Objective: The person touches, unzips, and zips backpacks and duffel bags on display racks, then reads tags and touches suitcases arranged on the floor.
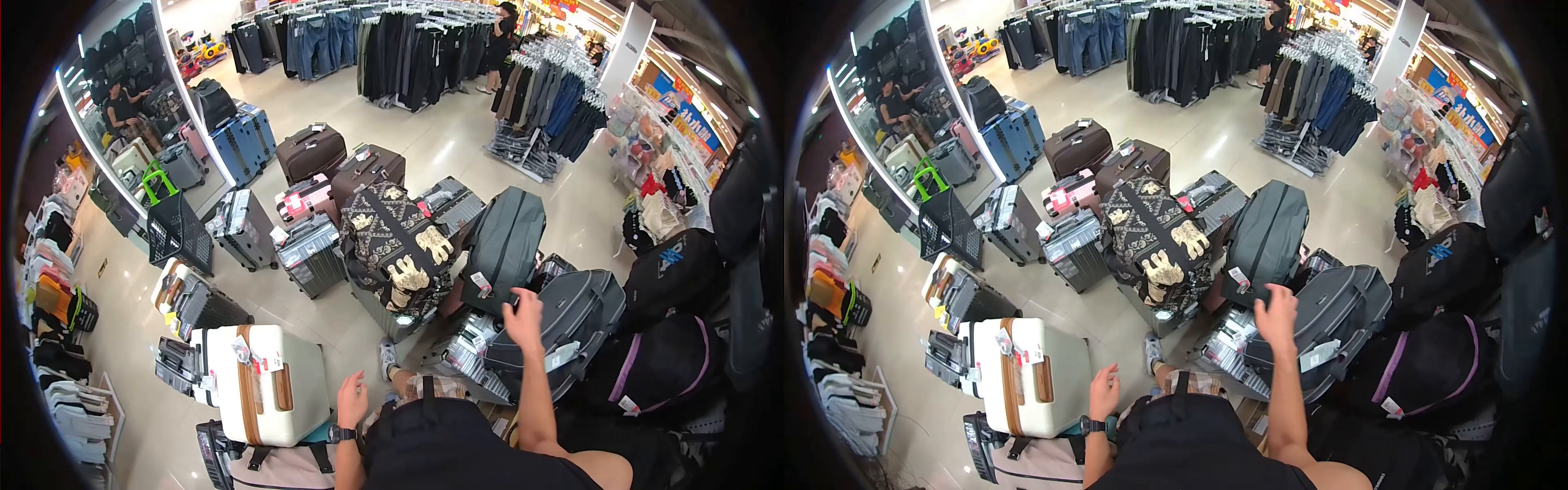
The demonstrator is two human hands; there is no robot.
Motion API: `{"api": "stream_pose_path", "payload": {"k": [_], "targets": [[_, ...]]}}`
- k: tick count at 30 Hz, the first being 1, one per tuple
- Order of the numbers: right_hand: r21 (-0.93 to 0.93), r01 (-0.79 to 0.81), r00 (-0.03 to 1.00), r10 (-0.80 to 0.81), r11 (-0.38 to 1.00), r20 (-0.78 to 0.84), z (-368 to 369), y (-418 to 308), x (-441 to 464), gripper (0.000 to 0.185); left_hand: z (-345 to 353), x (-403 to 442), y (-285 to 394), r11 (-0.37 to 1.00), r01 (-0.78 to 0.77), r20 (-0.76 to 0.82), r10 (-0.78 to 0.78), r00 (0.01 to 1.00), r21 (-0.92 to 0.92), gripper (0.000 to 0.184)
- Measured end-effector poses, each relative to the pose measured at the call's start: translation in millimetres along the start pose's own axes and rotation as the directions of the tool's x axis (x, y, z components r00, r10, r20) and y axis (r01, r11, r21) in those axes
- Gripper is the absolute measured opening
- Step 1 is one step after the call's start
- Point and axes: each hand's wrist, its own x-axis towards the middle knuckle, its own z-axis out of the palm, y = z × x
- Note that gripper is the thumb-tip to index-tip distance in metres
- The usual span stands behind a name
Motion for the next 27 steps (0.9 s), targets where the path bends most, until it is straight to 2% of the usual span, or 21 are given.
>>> {"api": "stream_pose_path", "payload": {"k": [3,5,6,7,13,17,20,23,25,27], "targets": [[0.181,0.055,0.994,-0.070,0.982,0.081,64,-45,24,0.039,-10,29,11,1.000,0.001,0.018,-0.001,1.000,0.010,0.039],[0.173,0.174,0.981,-0.186,0.969,0.055,95,-72,44,0.037,-22,53,20,1.000,-0.003,0.009,0.003,1.000,0.030,0.039],[0.268,0.117,0.983,-0.150,0.956,0.106,104,-89,54,0.036,-28,67,27,0.999,-0.014,0.008,0.014,1.000,0.037,0.038],[0.282,0.118,0.980,-0.157,0.952,0.123,120,-97,64,0.037,-36,81,35,0.998,-0.013,0.005,0.013,1.000,0.054,0.038],[0.228,0.133,0.975,-0.169,0.965,0.146,180,-139,110,0.054,-74,166,55,0.994,-0.042,-0.007,0.043,0.999,0.105,0.039],[0.234,0.137,0.967,-0.182,0.962,0.180,210,-139,126,0.056,-83,213,57,0.988,-0.034,-0.016,0.037,0.999,0.152,0.038],[0.153,0.242,0.948,-0.267,0.958,0.173,219,-137,130,0.052,-80,244,66,0.992,-0.020,0.019,0.018,1.000,0.127,0.037],[0.146,0.246,0.952,-0.267,0.958,0.147,221,-137,130,0.051,-70,276,80,0.986,-0.060,0.033,0.056,0.998,0.156,0.039],[0.132,0.259,0.953,-0.275,0.957,0.127,222,-136,131,0.051,-63,303,93,0.990,-0.088,0.098,0.077,0.992,0.110,0.038],[0.165,0.210,0.961,-0.234,0.964,0.144,225,-135,133,0.051,-57,327,112,0.992,-0.086,0.119,0.074,0.990,0.097,0.038]]}}
